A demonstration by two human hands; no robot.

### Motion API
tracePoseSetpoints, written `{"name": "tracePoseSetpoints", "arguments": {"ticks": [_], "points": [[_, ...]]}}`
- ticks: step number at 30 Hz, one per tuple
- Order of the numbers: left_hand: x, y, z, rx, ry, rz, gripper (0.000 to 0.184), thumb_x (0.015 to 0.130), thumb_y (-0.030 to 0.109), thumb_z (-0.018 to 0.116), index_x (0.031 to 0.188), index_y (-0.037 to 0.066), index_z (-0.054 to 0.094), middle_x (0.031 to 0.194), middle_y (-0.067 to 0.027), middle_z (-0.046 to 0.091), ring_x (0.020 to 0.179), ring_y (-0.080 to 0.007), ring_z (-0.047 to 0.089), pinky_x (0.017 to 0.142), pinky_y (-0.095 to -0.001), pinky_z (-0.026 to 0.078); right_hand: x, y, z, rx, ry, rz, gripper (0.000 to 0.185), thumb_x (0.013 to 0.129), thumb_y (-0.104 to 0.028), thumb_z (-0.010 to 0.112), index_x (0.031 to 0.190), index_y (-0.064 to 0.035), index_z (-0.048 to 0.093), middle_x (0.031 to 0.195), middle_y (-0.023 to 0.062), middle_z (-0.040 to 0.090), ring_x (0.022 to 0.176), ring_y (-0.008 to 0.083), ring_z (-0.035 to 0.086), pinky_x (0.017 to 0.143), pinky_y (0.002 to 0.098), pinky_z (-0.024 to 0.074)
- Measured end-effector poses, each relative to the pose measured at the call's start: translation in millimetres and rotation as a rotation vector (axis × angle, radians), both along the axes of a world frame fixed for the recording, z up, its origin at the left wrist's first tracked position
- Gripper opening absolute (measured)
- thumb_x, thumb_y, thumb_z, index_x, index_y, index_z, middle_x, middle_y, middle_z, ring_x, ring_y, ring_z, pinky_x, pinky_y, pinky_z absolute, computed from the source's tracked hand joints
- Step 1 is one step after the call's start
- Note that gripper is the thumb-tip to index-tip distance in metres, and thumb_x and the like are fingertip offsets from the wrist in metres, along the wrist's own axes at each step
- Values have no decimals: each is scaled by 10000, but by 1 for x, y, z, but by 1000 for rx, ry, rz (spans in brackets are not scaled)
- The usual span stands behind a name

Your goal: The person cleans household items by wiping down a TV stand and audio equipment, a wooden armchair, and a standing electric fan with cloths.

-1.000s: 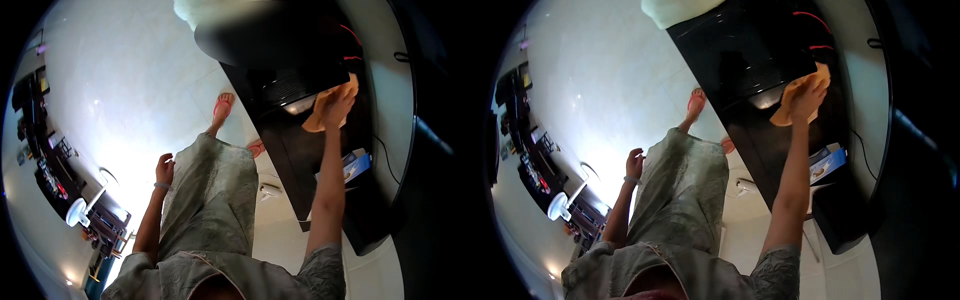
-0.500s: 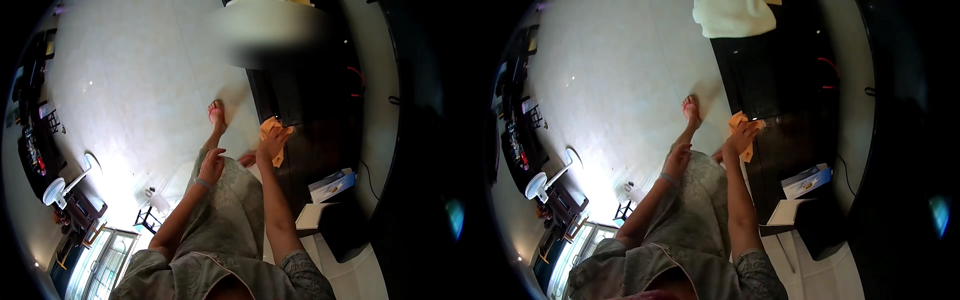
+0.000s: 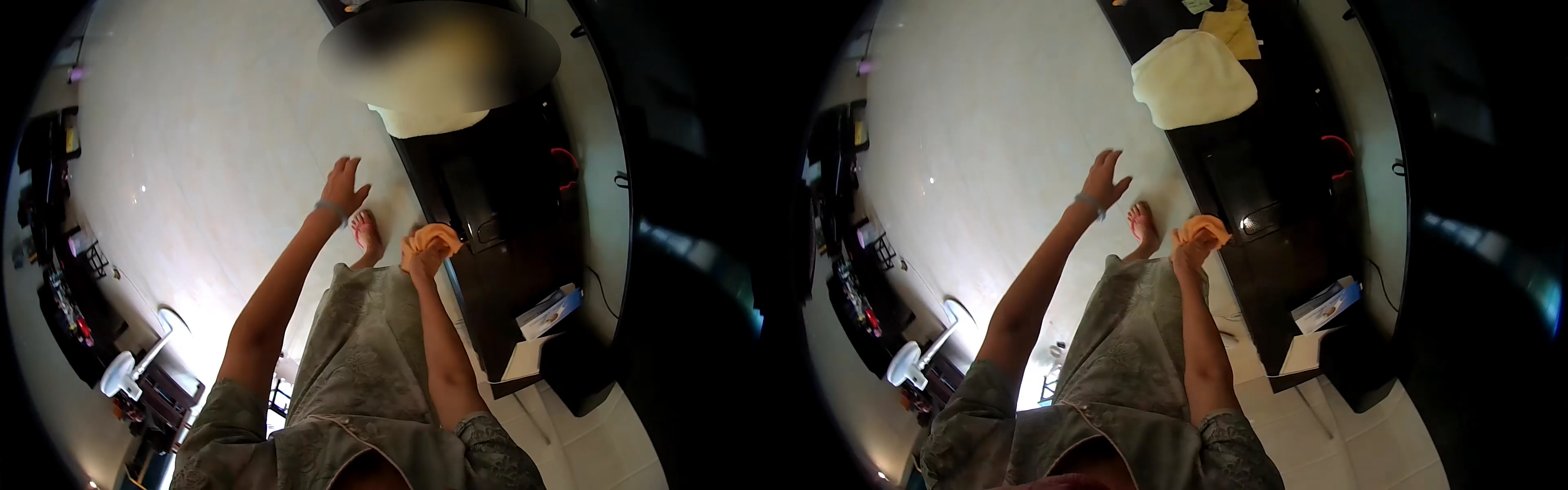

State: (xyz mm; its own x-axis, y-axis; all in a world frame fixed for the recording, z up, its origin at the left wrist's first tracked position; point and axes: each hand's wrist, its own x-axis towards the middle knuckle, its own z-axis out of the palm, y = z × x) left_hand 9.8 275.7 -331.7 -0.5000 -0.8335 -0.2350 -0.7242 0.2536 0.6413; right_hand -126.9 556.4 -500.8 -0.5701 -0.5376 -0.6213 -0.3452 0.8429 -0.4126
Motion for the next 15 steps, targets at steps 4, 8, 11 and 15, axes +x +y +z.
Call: {"name": "tracePoseSetpoints", "arguments": {"ticks": [4,8,11,15], "points": [[-86,-69,8,-33,-196,-99,909,724,288,829,1474,134,339,1540,-222,244,1334,-489,347,1058,-533,406,9,-93,108,-164,-98,-37,651,908,-47,535,1484,8,236,1428,310,345,1286,455,401,1062,457,388],[-165,-114,20,-121,-376,-247,1095,650,393,876,1532,237,244,1602,-172,126,1427,-501,169,1062,-644,342,10,-159,139,-513,18,-46,647,897,53,520,1487,-49,274,1481,302,277,1330,472,343,1089,487,345],[-213,-152,3,-250,-450,-397,1210,609,485,880,1557,275,158,1623,-147,63,1466,-477,79,1073,-702,268,7,-204,143,-514,55,-135,648,890,71,522,1478,-69,286,1503,292,245,1333,478,335,1094,498,337],[-260,-194,-18,-401,-513,-605,1260,585,515,884,1565,258,136,1621,-141,79,1475,-441,85,1107,-671,234,1,-239,133,-228,184,-75,690,855,65,589,1461,-109,308,1528,293,200,1357,497,304,1086,542,341]]}}
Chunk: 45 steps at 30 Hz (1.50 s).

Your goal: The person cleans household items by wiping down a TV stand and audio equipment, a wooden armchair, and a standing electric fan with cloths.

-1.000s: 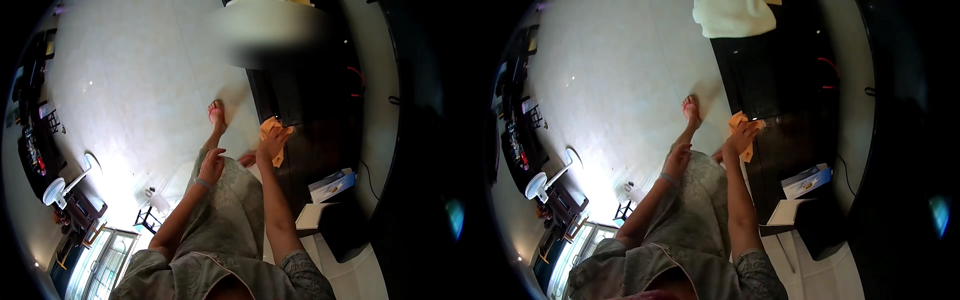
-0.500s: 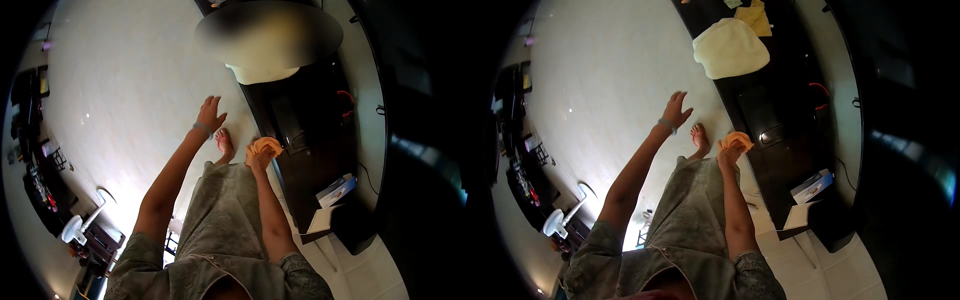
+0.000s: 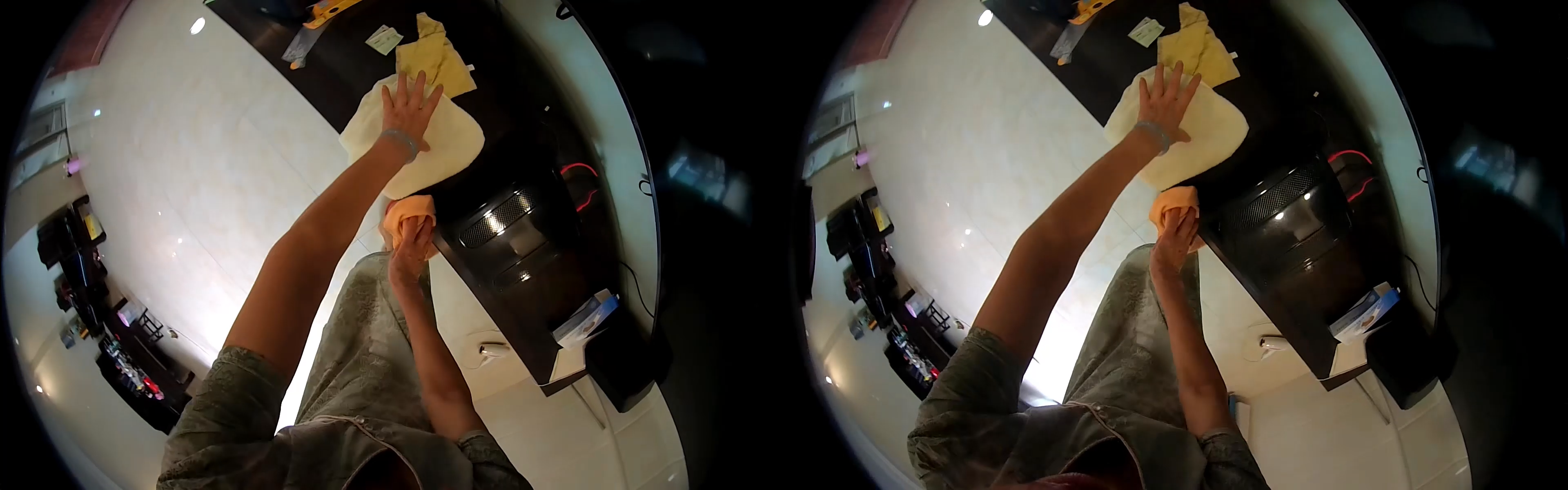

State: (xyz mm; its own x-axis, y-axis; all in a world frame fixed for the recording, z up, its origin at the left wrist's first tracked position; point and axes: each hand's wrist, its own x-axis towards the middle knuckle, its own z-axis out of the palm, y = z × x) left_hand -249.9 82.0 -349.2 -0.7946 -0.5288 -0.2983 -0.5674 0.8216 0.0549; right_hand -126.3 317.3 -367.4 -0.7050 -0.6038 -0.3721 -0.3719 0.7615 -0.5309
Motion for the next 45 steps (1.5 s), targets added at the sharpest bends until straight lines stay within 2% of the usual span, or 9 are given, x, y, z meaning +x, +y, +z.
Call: {"name": "tracePoseSetpoints", "arguments": {"ticks": [6,9,15,20,28,31,35,42,45], "points": [[-20,-33,-11,168,-241,-38,1225,585,430,902,1553,243,174,1560,-100,226,1418,-379,253,1083,-594,334,13,-11,-25,102,97,-40,673,836,48,604,1423,-129,327,1529,305,196,1365,523,283,1070,592,341],[-16,-39,-21,183,-148,-4,1053,635,339,881,1506,212,301,1465,-90,351,1324,-336,384,1025,-530,425,16,-13,-31,174,209,-34,720,737,21,730,1344,-146,381,1505,294,237,1380,483,281,1081,550,356],[-23,-65,-41,111,26,-75,460,691,230,821,1083,132,601,1114,-54,621,1105,-273,582,839,-424,542,27,-25,-44,205,151,-134,632,806,7,634,1363,-136,372,1503,307,236,1364,525,280,1096,584,322],[-41,-92,-20,182,-63,-181,484,687,272,821,1105,133,620,1150,-61,604,1150,-270,546,860,-432,523,23,-33,-35,164,174,-212,480,868,-77,608,1310,-104,420,1482,305,280,1352,514,315,1091,588,334],[-33,-141,15,166,246,-523,487,654,201,838,1088,149,624,1139,-65,606,1176,-267,536,929,-451,447,-57,-113,-18,71,259,-284,620,811,-33,674,1360,1,387,1473,332,274,1326,561,314,1050,561,411],[-23,-153,26,412,291,-499,411,646,121,776,1016,117,598,917,-88,651,913,-316,638,794,-444,497,-102,-141,-54,148,326,-314,521,860,-101,645,1323,-2,430,1468,334,286,1327,563,315,1055,542,418],[6,-150,50,547,394,-559,335,630,110,757,892,105,547,831,-93,618,840,-321,622,722,-440,486,-145,-184,-35,-17,193,-488,621,864,-323,644,1391,-77,424,1506,307,254,1361,543,282,1084,520,402],[27,-167,44,529,350,-428,486,646,109,787,1076,72,563,964,-127,617,904,-323,619,772,-437,494,-113,-184,-36,28,419,-338,588,871,-268,634,1368,-35,421,1492,272,310,1337,512,331,1050,533,417],[0,-195,18,357,172,-93,682,678,152,780,1314,92,541,1243,-160,533,1132,-371,532,986,-462,450,-61,-170,-40,73,440,-290,486,872,-75,580,1331,1,439,1470,284,343,1303,517,376,1034,548,421]]}}
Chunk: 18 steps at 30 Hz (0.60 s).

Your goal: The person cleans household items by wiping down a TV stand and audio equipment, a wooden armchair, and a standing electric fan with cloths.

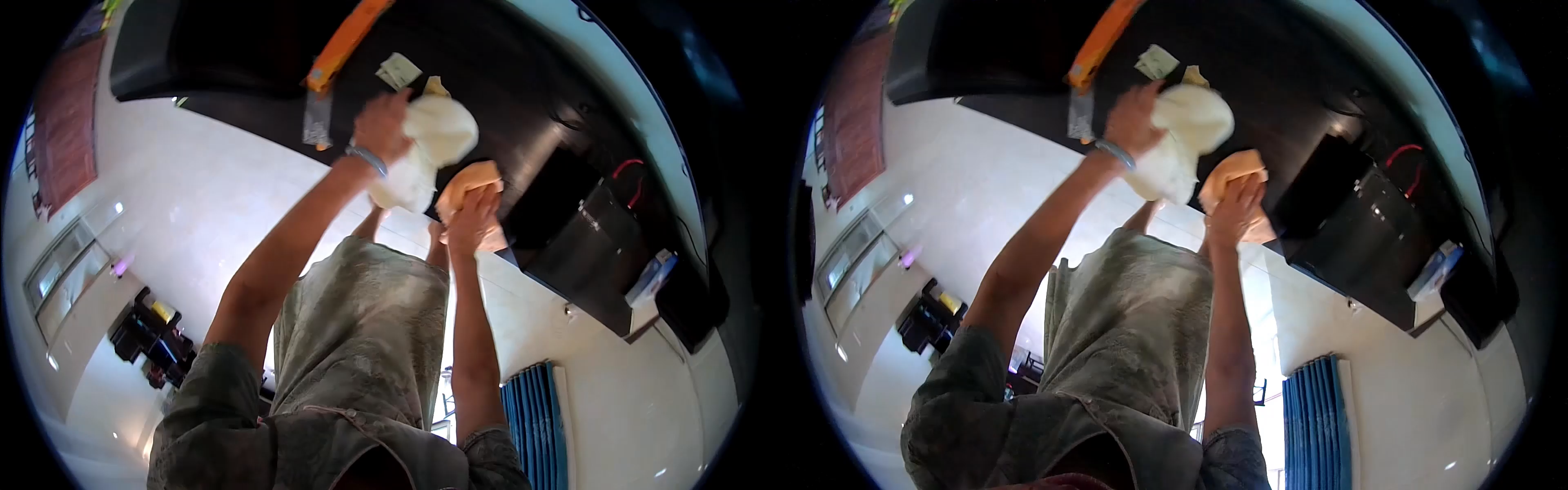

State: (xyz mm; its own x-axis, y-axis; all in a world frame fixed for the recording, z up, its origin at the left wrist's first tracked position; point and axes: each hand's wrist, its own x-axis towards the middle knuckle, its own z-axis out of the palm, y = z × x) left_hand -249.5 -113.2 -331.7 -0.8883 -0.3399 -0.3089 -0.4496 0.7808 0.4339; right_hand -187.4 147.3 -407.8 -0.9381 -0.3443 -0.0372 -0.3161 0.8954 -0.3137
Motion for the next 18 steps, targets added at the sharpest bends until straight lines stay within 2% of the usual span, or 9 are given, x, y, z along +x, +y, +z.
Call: {"name": "tracePoseSetpoints", "arguments": {"ticks": [2,4,5,8,10,11,13,14,18], "points": [[-21,-13,-14,-99,-60,35,600,699,196,780,1264,133,590,1450,-152,335,1296,-420,369,1031,-539,413,29,4,11,-20,-79,-45,536,815,28,620,1319,-9,443,1481,287,326,1326,521,348,1039,554,420],[-41,-20,-15,-149,-160,5,502,724,227,778,1197,137,633,1587,-102,120,1428,-461,158,1067,-613,365,54,14,8,22,-104,-56,515,813,25,625,1298,-23,458,1485,287,311,1334,517,340,1036,555,425],[-50,-21,-9,-156,-291,-41,527,736,224,770,1234,152,612,1597,-92,125,1447,-445,146,1075,-624,355,58,16,5,28,-101,-41,498,815,23,620,1285,-20,463,1479,288,315,1331,517,343,1032,553,429],[-50,-37,-49,-34,-290,-133,586,735,253,791,1273,152,582,1587,-94,165,1434,-427,206,1080,-587,378,45,19,5,20,-121,-32,459,830,6,609,1264,-9,461,1461,289,328,1320,520,347,1028,538,438],[-42,-35,-47,-155,-165,-154,630,701,263,829,1261,140,568,1494,-103,324,1356,-385,357,1043,-529,433,9,13,16,2,-125,-60,457,835,-3,610,1265,-7,453,1454,292,332,1318,522,347,1026,532,441],[-39,-33,-45,-154,-163,-157,630,701,263,829,1261,140,568,1494,-103,324,1356,-385,357,1043,-529,433,-15,7,15,-35,-126,-77,456,841,-11,611,1266,-5,446,1447,294,336,1316,525,348,1025,526,443],[-34,-30,-44,-151,-172,-137,624,662,252,857,1199,116,571,1311,-101,479,1230,-340,476,984,-469,477,-61,5,1,-30,-46,-47,450,864,-14,596,1282,-14,429,1450,298,326,1304,524,359,1014,525,448],[-27,-29,-52,-164,-55,-135,572,640,226,860,1116,110,565,1152,-100,549,1115,-324,546,917,-472,501,-87,-5,8,-29,-41,-55,449,865,-6,592,1283,-12,428,1446,303,325,1294,524,367,1018,531,439],[2,-19,-59,-90,-89,9,533,643,200,844,1073,113,543,1128,-121,569,1082,-353,573,884,-491,512,-158,-50,8,-2,-58,-124,499,829,-77,660,1276,-12,447,1429,325,325,1295,533,344,1079,537,357]]}}
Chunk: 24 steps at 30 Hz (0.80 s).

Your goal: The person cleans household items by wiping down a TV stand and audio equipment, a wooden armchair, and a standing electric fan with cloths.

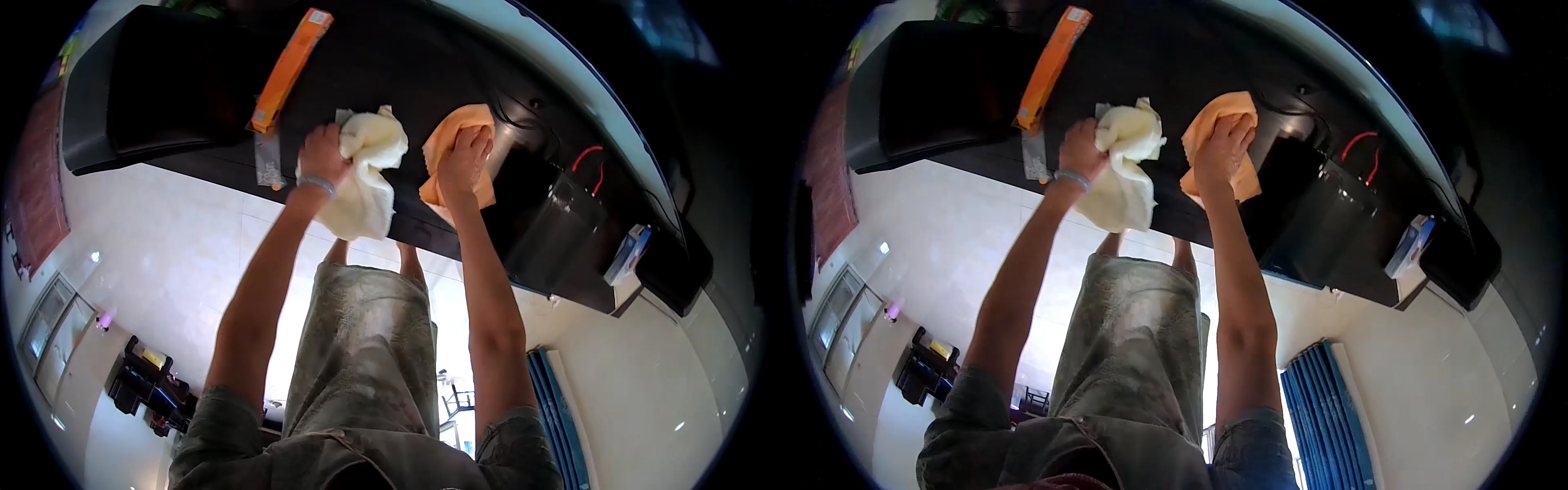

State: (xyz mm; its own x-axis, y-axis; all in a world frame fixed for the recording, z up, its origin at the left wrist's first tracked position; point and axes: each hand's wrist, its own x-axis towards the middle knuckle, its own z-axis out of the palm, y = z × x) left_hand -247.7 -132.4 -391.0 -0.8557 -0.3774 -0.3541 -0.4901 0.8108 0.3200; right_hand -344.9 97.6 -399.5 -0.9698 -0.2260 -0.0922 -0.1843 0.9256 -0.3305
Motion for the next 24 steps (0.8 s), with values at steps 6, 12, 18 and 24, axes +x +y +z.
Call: {"name": "tracePoseSetpoints", "arguments": {"ticks": [6,12,18,24], "points": [[24,19,-2,-5,-63,164,569,649,189,832,1100,114,493,1108,-137,554,1096,-372,561,878,-541,486,-55,-97,-20,20,137,261,495,754,-160,725,1218,-62,581,1387,222,415,1329,465,340,1126,528,268],[17,16,-8,19,-90,180,547,683,266,808,1104,112,494,1139,-145,549,1124,-390,547,889,-572,471,-121,-174,-21,-286,210,456,364,773,-73,649,1132,-48,596,1295,248,478,1207,435,455,1032,492,392],[9,6,-9,102,-234,172,636,704,335,809,1206,112,488,1206,-162,535,1182,-405,516,944,-565,458,-129,-133,-29,-216,167,95,383,821,-18,569,1202,-17,539,1327,265,456,1262,439,414,1054,469,396],[4,4,-3,132,-278,175,660,694,330,821,1217,112,482,1239,-164,525,1222,-402,491,979,-561,448,-35,-58,-35,103,93,-178,414,893,-60,504,1290,48,463,1467,330,307,1375,492,292,1149,506,284]]}}
